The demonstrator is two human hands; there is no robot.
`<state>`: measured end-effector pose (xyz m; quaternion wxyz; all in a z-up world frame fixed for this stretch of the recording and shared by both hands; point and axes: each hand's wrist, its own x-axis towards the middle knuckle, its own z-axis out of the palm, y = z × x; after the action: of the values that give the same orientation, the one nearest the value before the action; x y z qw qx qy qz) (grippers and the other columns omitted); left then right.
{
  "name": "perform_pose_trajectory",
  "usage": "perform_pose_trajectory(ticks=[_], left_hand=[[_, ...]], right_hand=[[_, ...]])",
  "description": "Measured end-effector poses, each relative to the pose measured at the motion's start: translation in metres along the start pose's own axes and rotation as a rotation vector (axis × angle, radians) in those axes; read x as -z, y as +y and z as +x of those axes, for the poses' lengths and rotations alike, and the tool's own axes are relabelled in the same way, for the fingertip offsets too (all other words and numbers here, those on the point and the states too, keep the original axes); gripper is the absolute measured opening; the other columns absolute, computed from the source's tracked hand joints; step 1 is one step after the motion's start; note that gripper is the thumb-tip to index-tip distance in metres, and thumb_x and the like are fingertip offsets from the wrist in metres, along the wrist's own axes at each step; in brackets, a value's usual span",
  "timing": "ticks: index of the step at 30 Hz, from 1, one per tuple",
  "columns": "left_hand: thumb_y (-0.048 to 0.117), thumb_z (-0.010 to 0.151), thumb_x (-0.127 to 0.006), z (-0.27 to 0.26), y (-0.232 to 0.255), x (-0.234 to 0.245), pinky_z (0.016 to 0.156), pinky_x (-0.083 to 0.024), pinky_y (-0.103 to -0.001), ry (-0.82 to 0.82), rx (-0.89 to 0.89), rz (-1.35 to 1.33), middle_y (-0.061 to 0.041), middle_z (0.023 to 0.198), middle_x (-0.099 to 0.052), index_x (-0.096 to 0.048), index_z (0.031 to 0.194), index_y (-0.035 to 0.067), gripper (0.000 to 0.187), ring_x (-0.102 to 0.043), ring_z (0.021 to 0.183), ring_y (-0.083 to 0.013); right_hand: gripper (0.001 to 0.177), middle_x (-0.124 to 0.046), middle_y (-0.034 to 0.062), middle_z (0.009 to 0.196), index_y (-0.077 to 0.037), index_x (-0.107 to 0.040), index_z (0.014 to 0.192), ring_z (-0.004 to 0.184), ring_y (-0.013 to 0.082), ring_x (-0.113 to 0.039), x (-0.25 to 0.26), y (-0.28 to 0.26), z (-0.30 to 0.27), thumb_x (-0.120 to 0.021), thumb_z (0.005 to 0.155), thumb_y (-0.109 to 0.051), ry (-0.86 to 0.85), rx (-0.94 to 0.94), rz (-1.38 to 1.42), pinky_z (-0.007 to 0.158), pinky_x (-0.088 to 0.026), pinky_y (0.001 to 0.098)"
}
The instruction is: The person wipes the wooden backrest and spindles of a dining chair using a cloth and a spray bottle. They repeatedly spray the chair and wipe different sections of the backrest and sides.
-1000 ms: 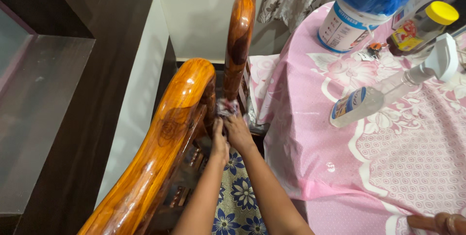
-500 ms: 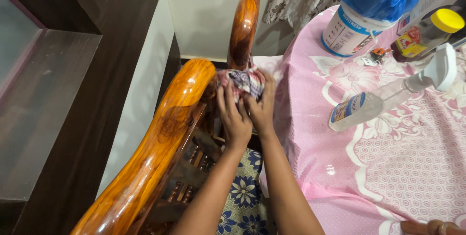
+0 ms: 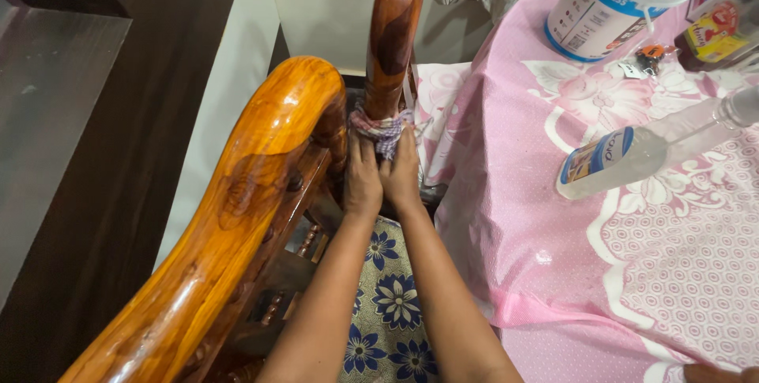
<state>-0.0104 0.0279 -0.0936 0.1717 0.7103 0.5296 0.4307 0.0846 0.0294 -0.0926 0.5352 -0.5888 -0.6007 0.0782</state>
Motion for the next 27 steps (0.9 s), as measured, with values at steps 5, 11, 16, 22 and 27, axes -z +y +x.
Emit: perform_pose_trajectory(ticks=[5,11,16,22,27], left_hand=[[0.009,0.094,-0.062,-0.008,0.004,0.004,0.123,-0.031,-0.046,-0.034,0.012,0.109,-0.030,0.164,-0.025,-0.026,0.157,-0.005,0.074,-0.029,0.151,-0.0445],[0.012,0.092,-0.064,-0.013,0.036,0.026,0.117,-0.034,-0.048,-0.099,0.097,0.113,-0.031,0.159,-0.031,-0.025,0.153,-0.007,0.074,-0.037,0.144,-0.0453],[0.014,0.096,-0.058,-0.015,0.059,0.040,0.121,-0.039,-0.043,-0.506,0.508,0.174,-0.027,0.151,-0.049,-0.043,0.146,-0.002,0.054,-0.050,0.142,-0.0393],[0.015,0.100,-0.056,-0.001,0.073,0.046,0.120,-0.031,-0.050,0.180,-0.025,-0.098,-0.040,0.156,-0.036,-0.021,0.156,-0.013,0.072,-0.037,0.145,-0.0528],[0.030,0.104,-0.051,0.028,0.069,0.051,0.113,-0.040,-0.046,0.081,0.123,-0.399,-0.037,0.151,-0.039,-0.015,0.158,-0.009,0.075,-0.046,0.138,-0.0459]], right_hand=[[0.072,-0.045,0.0339,0.150,0.007,-0.036,0.150,0.141,0.0490,-0.042,0.006,-0.006,-0.012,-0.052,0.080,0.008,-0.062,0.001,0.005,0.121,-0.033,0.0464],[0.069,-0.041,0.0344,0.152,0.006,-0.037,0.150,0.141,0.0506,-0.041,0.027,-0.004,-0.008,-0.059,0.084,0.003,-0.207,0.094,-0.085,0.119,-0.034,0.0473],[0.073,-0.052,0.0281,0.142,0.001,-0.044,0.148,0.131,0.0441,-0.051,0.057,-0.023,0.001,-0.068,0.080,-0.012,-0.407,-0.096,-0.156,0.112,-0.042,0.0457],[0.062,-0.062,0.0233,0.131,-0.002,-0.054,0.139,0.123,0.0359,-0.062,0.081,-0.068,0.030,-0.075,0.087,-0.027,-0.073,-0.024,0.002,0.107,-0.047,0.0409],[0.058,-0.061,0.0231,0.133,0.001,-0.053,0.140,0.126,0.0385,-0.059,0.049,-0.077,0.053,-0.076,0.094,-0.025,0.065,0.202,0.033,0.108,-0.045,0.0432]])
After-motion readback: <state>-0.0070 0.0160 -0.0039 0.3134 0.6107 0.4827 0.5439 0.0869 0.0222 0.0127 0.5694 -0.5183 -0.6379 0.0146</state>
